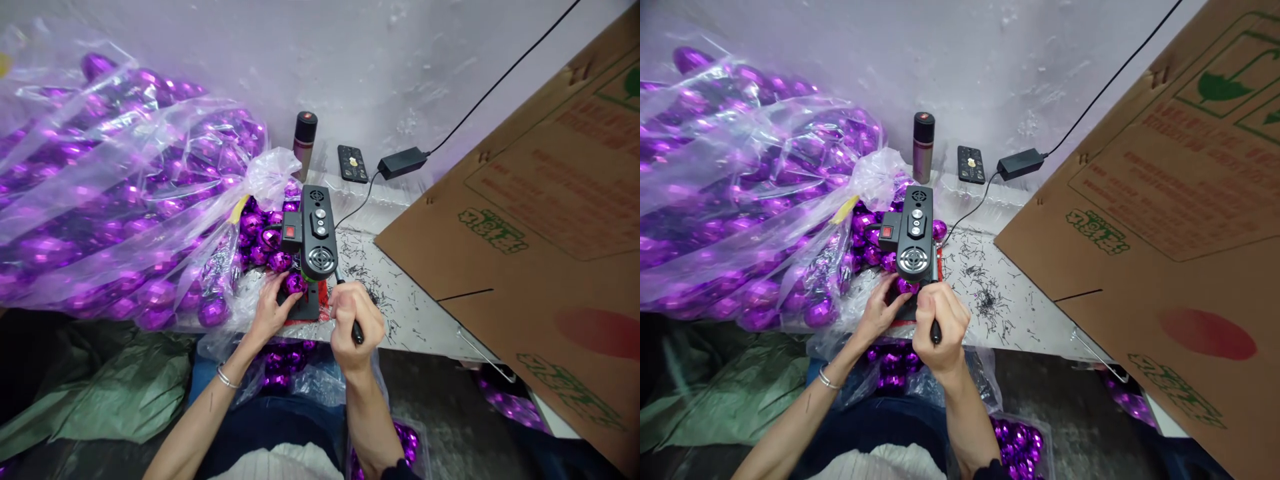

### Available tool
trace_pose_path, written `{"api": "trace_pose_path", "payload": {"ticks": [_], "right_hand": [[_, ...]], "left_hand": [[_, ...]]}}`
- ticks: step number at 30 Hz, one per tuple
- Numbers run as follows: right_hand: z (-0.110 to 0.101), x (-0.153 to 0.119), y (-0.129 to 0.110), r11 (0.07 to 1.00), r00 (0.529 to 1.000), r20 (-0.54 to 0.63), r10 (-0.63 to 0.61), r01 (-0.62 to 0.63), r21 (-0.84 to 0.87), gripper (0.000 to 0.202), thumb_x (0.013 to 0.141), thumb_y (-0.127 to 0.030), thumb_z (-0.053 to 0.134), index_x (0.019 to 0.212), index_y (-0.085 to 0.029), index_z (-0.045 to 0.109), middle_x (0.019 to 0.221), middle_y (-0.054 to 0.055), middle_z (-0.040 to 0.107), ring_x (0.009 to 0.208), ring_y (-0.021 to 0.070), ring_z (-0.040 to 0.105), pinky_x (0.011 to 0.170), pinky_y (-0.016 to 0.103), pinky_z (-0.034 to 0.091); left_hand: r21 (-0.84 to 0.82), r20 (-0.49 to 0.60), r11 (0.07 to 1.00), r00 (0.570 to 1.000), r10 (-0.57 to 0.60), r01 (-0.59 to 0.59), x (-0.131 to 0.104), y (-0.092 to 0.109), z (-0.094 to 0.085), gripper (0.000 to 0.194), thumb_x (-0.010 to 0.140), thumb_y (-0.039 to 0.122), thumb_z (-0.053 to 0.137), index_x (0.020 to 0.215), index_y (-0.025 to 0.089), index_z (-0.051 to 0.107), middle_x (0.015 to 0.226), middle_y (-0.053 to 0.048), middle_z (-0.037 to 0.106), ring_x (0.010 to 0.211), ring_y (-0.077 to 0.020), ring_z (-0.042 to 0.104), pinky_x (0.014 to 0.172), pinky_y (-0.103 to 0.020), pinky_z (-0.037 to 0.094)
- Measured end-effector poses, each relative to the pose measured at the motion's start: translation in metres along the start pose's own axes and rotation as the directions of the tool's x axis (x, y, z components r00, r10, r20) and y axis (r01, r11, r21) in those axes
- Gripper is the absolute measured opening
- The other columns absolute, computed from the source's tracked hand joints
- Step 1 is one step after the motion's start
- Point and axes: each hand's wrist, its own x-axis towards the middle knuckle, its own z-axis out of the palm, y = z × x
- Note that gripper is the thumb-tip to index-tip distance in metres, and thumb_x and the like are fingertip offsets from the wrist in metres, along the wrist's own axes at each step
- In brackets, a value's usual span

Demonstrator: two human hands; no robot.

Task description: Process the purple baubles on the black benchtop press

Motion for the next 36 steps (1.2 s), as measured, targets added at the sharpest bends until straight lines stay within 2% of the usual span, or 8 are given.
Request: {"api": "trace_pose_path", "payload": {"ticks": [3, 7, 16, 20, 25, 29, 36], "right_hand": [[0.000, -0.002, 0.001, 1.000, 1.000, 0.003, -0.004, 0.004, 0.005, 0.033, 0.104, -0.008, 0.047, 0.074, -0.023, 0.052, 0.068, -0.002, 0.055, 0.065, 0.0124, 0.055, 0.060, 0.029, 0.043], [-0.001, -0.002, 0.001, 1.000, 1.000, 0.012, 0.000, -0.001, 0.009, 0.033, 0.104, -0.008, 0.046, 0.074, -0.023, 0.052, 0.068, -0.002, 0.057, 0.065, 0.0125, 0.057, 0.061, 0.029, 0.045], [-0.004, -0.005, 0.002, 1.000, 0.999, 0.032, -0.019, 0.019, -0.005, 0.032, 0.104, -0.008, 0.047, 0.076, -0.023, 0.052, 0.071, -0.001, 0.060, 0.068, 0.0123, 0.060, 0.063, 0.028, 0.046], [0.003, -0.020, 0.017, 0.996, 0.996, 0.005, -0.092, 0.092, -0.014, 0.031, 0.104, -0.010, 0.045, 0.077, -0.023, 0.052, 0.070, -0.001, 0.059, 0.065, 0.0126, 0.060, 0.059, 0.027, 0.046], [0.016, -0.043, 0.045, 0.970, 0.970, -0.045, -0.238, 0.235, -0.054, 0.035, 0.111, -0.023, 0.036, 0.078, -0.025, 0.049, 0.069, -0.002, 0.059, 0.060, 0.0120, 0.055, 0.061, 0.029, 0.047], [0.023, -0.052, 0.055, 0.968, 0.964, -0.099, -0.247, 0.243, -0.054, 0.037, 0.112, -0.027, 0.035, 0.078, -0.025, 0.049, 0.069, -0.002, 0.058, 0.059, 0.0129, 0.053, 0.063, 0.031, 0.047], [0.024, -0.058, 0.059, 0.970, 0.966, -0.099, -0.238, 0.232, -0.071, 0.039, 0.114, -0.029, 0.034, 0.079, -0.025, 0.048, 0.071, -0.003, 0.058, 0.061, 0.0116, 0.056, 0.067, 0.030, 0.051]], "left_hand": [[0.085, 0.014, 0.991, 0.994, 0.106, -0.107, -0.002, -0.003, -0.005, 0.050, 0.098, 0.049, 0.074, 0.138, 0.021, 0.066, 0.134, -0.015, 0.076, 0.130, -0.0339, 0.070, 0.115, -0.054, 0.053], [0.135, 0.012, 0.974, 0.983, 0.183, -0.183, -0.002, 0.000, -0.003, 0.050, 0.097, 0.049, 0.076, 0.137, 0.020, 0.066, 0.131, -0.015, 0.077, 0.127, -0.0342, 0.071, 0.114, -0.054, 0.053], [0.008, 0.045, 0.999, 0.998, 0.051, -0.052, -0.001, -0.002, 0.013, 0.057, 0.090, 0.047, 0.084, 0.138, 0.023, 0.067, 0.134, -0.012, 0.077, 0.126, -0.0314, 0.073, 0.112, -0.050, 0.057], [0.009, 0.022, 0.998, 0.998, 0.065, -0.066, -0.004, -0.006, 0.015, 0.058, 0.089, 0.046, 0.085, 0.139, 0.022, 0.067, 0.134, -0.012, 0.078, 0.126, -0.0320, 0.074, 0.112, -0.050, 0.058], [0.018, 0.009, 0.995, 0.995, 0.098, -0.098, -0.005, -0.009, 0.018, 0.057, 0.090, 0.044, 0.085, 0.140, 0.022, 0.068, 0.134, -0.013, 0.078, 0.126, -0.0318, 0.075, 0.110, -0.049, 0.059], [0.024, 0.012, 0.993, 0.994, 0.111, -0.111, -0.004, -0.008, 0.017, 0.055, 0.091, 0.043, 0.085, 0.139, 0.022, 0.068, 0.131, -0.013, 0.079, 0.124, -0.0313, 0.075, 0.110, -0.049, 0.059], [0.019, 0.012, 0.994, 0.994, 0.107, -0.108, -0.004, -0.009, 0.019, 0.057, 0.089, 0.043, 0.086, 0.139, 0.022, 0.068, 0.132, -0.012, 0.079, 0.125, -0.0312, 0.075, 0.111, -0.049, 0.059]]}}
